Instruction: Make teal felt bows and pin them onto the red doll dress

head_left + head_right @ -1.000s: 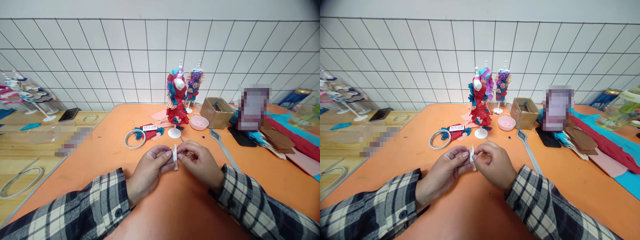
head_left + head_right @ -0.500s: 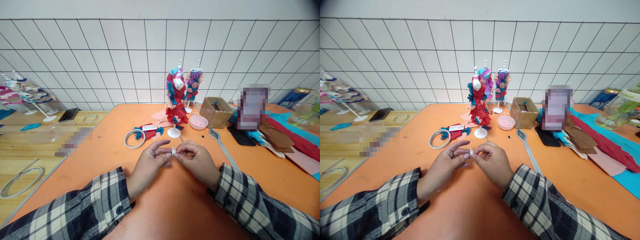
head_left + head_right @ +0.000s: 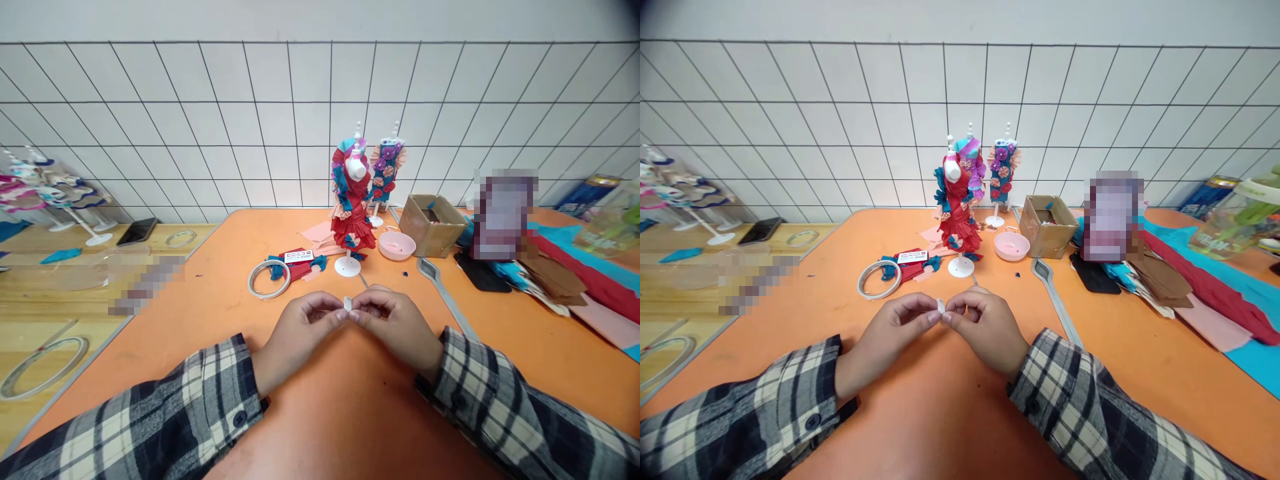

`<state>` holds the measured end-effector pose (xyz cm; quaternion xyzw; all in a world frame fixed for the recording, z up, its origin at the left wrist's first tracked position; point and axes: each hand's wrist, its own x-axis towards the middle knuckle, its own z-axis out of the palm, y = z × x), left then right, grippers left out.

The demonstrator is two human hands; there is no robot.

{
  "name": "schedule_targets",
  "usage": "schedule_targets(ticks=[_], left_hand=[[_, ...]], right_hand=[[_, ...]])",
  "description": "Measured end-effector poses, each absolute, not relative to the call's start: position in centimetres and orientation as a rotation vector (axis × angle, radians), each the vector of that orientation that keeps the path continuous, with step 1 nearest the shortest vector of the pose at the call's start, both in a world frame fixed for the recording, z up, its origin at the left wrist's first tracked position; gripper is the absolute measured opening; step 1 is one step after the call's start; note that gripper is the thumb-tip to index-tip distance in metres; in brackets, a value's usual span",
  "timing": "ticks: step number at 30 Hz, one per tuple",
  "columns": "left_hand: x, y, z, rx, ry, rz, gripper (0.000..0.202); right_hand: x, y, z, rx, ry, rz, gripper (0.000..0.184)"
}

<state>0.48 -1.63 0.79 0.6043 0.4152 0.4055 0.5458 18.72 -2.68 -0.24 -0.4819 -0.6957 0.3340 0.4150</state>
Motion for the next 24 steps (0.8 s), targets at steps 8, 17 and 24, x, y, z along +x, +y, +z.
schedule_targets(ticks=[8, 17, 24], left_hand=[[1.1, -1.9, 1.0, 1.285, 0.995, 0.946, 0.015], [1.0, -2.0, 0.5, 1.222, 0.980, 0.942, 0.021], [1.0, -2.1, 0.3, 1.215, 0.947, 0.898, 0.021]], right_hand=[[17.7, -3.5, 0.2, -1.365, -1.664, 0.800, 0.009], [18.2, -3.0, 0.3, -1.328, -1.315, 1.220, 0.041], [17.9, -3.2, 0.1, -1.335, -1.647, 0.872, 0.015]])
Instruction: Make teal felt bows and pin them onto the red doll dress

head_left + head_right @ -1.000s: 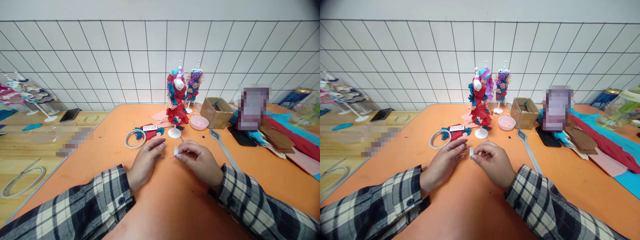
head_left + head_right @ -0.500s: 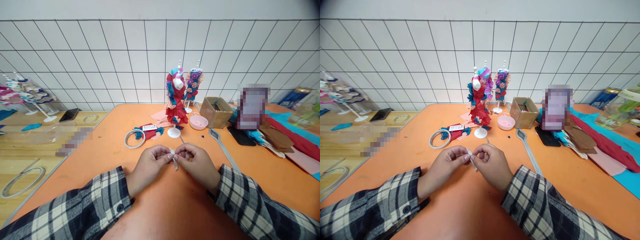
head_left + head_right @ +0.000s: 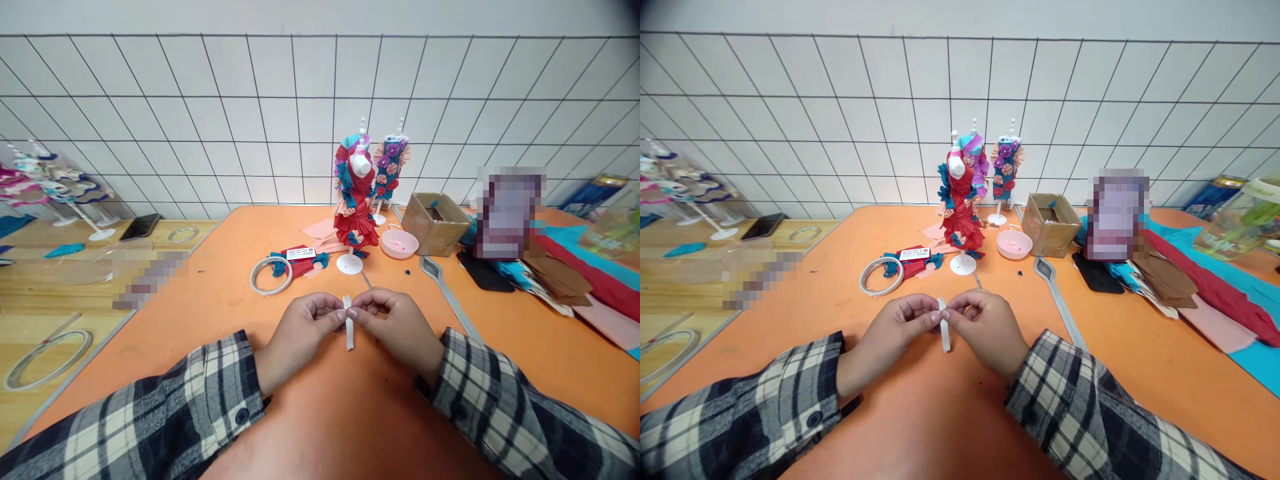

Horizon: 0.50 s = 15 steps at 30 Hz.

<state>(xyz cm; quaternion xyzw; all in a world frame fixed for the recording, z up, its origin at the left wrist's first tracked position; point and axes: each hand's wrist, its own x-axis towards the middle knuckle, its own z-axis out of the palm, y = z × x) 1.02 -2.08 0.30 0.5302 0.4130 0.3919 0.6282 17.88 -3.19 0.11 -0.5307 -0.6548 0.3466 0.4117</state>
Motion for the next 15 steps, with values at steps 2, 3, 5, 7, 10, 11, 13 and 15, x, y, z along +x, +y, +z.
schedule_targets(ticks=[2, 3, 5, 7, 10, 11, 13, 15], left_hand=[[1.05, -2.30, 0.35, 1.119, 0.879, 0.872, 0.020], [1.08, -2.45, 0.39, 1.049, 0.837, 0.855, 0.020], [1.17, -2.77, 0.44, 0.896, 0.757, 0.833, 0.018], [1.28, -2.96, 0.46, 0.790, 0.722, 0.846, 0.017], [1.44, -2.89, 0.49, 0.796, 0.740, 0.890, 0.018], [1.49, -2.81, 0.52, 0.822, 0.754, 0.903, 0.018], [1.54, -2.61, 0.59, 0.861, 0.780, 0.938, 0.020], [1.54, -2.42, 0.64, 0.875, 0.813, 0.982, 0.021]], right_hand=[[17.84, -3.48, 0.15, -1.287, -1.796, 0.691, 0.013], [17.89, -3.64, 0.18, -1.243, -1.894, 0.562, 0.012], [18.05, -3.92, 0.23, -1.123, -2.079, 0.291, 0.013], [18.23, -4.07, 0.24, -1.055, -2.164, 0.097, 0.015], [18.36, -4.06, 0.26, -1.140, -2.110, -0.005, 0.015], [18.33, -4.03, 0.27, -1.185, -2.086, -0.004, 0.015], [18.21, -3.99, 0.30, -1.251, -2.059, 0.037, 0.017], [18.04, -4.02, 0.30, -1.300, -2.041, 0.145, 0.025]])
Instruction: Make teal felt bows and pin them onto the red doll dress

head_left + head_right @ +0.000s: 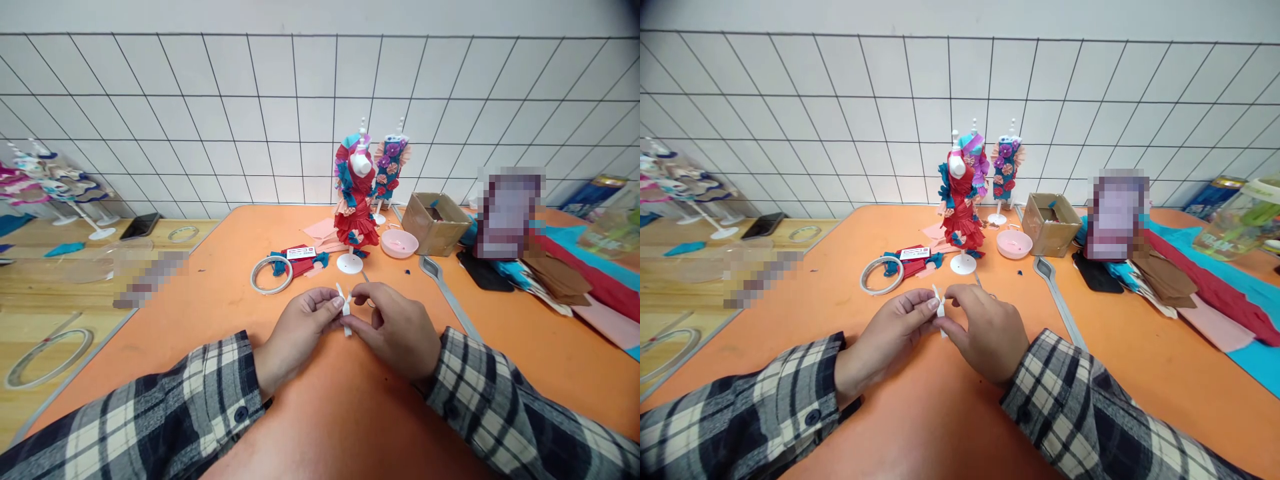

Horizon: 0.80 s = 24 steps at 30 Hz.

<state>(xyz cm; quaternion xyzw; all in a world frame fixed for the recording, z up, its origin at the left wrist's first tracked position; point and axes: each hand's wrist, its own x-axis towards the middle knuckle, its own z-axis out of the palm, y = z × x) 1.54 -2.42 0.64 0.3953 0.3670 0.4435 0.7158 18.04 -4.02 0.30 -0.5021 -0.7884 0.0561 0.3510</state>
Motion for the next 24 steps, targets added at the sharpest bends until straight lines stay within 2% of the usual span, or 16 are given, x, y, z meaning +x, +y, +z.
schedule_targets(ticks=[2, 6, 9, 10, 14, 17, 20, 24], left_hand=[[1.5, -2.3, 0.6, 0.881, 0.846, 1.017, 0.021], [1.4, -2.0, 0.3, 0.888, 0.857, 1.013, 0.021], [1.3, -2.0, -0.1, 0.900, 0.849, 1.003, 0.023], [1.3, -2.0, -0.1, 0.908, 0.846, 1.000, 0.024], [1.3, -2.2, -0.2, 0.935, 0.812, 0.954, 0.026], [1.3, -2.3, -0.2, 0.945, 0.796, 0.944, 0.025], [1.3, -2.3, -0.2, 0.971, 0.810, 0.957, 0.025], [1.3, -2.2, -0.5, 0.994, 0.826, 0.918, 0.025]], right_hand=[[17.9, -4.1, 0.3, -1.329, -2.011, 0.282, 0.034], [18.1, -4.0, 0.4, -1.360, -1.986, 0.299, 0.032], [18.6, -3.6, 0.7, -1.455, -1.929, 0.288, 0.054], [18.7, -3.4, 0.8, -1.466, -1.912, 0.365, 0.054], [18.9, -2.7, 0.9, -1.358, -1.785, 0.882, 0.024], [18.7, -2.5, 0.6, -1.344, -1.664, 1.087, 0.019], [18.5, -2.5, 0.2, -1.381, -1.661, 1.086, 0.017], [18.3, -3.0, 0.3, -1.394, -1.804, 0.838, 0.009]])
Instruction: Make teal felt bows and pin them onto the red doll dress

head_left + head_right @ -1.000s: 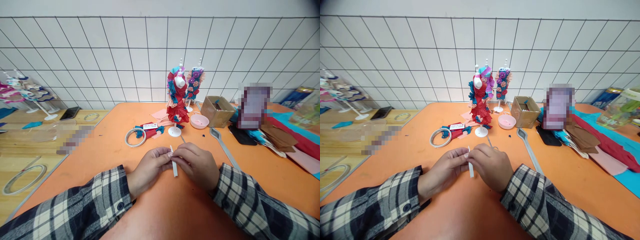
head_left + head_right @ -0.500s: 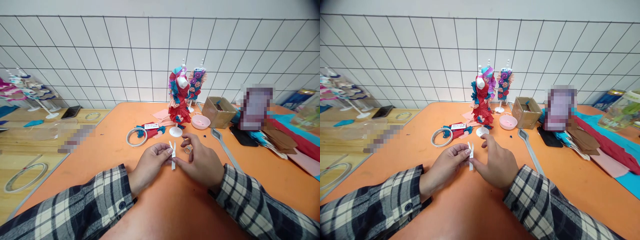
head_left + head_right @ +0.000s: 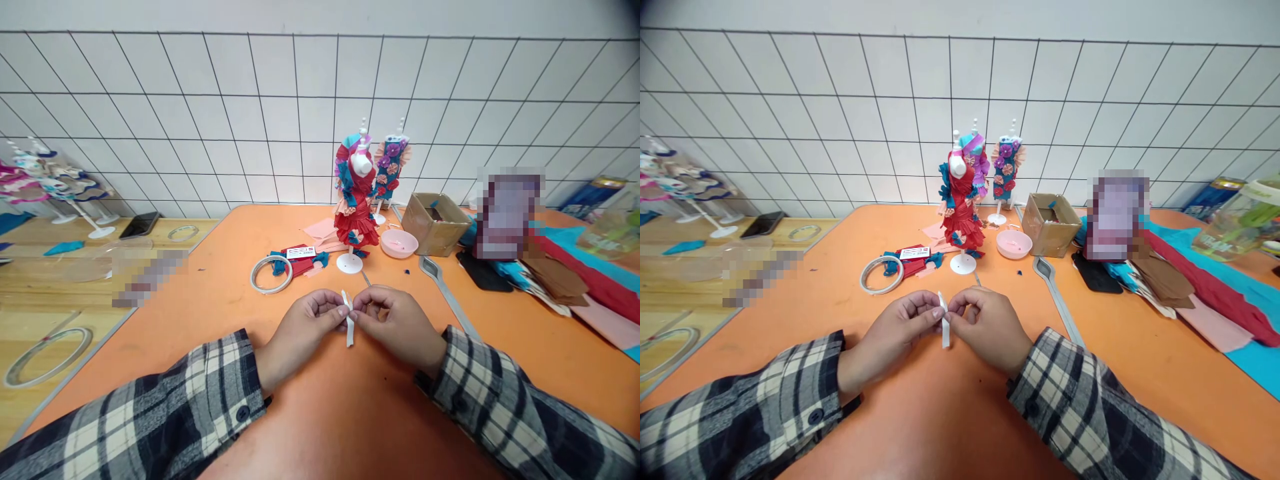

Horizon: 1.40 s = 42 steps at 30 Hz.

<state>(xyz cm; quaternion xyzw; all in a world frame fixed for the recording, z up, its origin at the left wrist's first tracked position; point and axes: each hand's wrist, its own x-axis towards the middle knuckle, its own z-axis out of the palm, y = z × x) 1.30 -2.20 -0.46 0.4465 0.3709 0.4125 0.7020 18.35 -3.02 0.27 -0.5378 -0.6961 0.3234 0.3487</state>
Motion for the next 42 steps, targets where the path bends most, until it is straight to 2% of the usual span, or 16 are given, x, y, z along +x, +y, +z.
schedule_targets(ticks=[3, 7, 12, 14, 18, 20, 25, 28, 32, 39, 42], left_hand=[[1.5, -2.4, -0.6, 0.957, 0.807, 0.884, 0.022], [1.7, -2.7, -0.5, 0.784, 0.756, 0.906, 0.013], [1.6, -2.4, -0.2, 0.734, 0.687, 0.925, 0.009], [1.4, -2.4, -0.1, 0.733, 0.653, 0.936, 0.011], [1.2, -2.3, 0.0, 0.789, 0.678, 0.946, 0.024], [1.1, -2.3, -0.1, 0.843, 0.703, 0.946, 0.029], [0.8, -1.9, -0.2, 0.960, 0.720, 1.040, 0.023], [0.8, -1.7, -0.4, 1.067, 0.791, 1.018, 0.019], [0.8, -1.7, -0.6, 1.172, 0.832, 0.938, 0.036], [0.7, -1.7, -0.5, 1.239, 0.836, 0.931, 0.038], [0.8, -1.8, -0.4, 1.263, 0.822, 0.933, 0.040]], right_hand=[[18.3, -3.6, 0.5, -1.255, -2.011, 0.543, 0.004], [18.3, -4.1, 0.5, -1.101, -2.234, 0.138, 0.013], [18.3, -4.1, 0.4, -1.290, -2.116, 0.023, 0.009], [18.4, -4.0, 0.4, -1.332, -2.085, 0.061, 0.006], [18.6, -3.6, 0.3, -1.410, -2.004, 0.218, 0.033], [18.7, -3.5, 0.2, -1.372, -2.015, 0.278, 0.038], [18.8, -3.4, 0.2, -1.167, -1.964, 0.414, 0.053], [18.5, -3.6, 0.2, -1.121, -1.867, 0.605, 0.043], [17.8, -3.6, 0.3, -1.165, -1.710, 0.718, 0.016], [17.4, -3.2, -0.2, -1.136, -1.470, 1.095, 0.020], [17.4, -3.1, -0.2, -1.071, -1.442, 1.153, 0.021]])
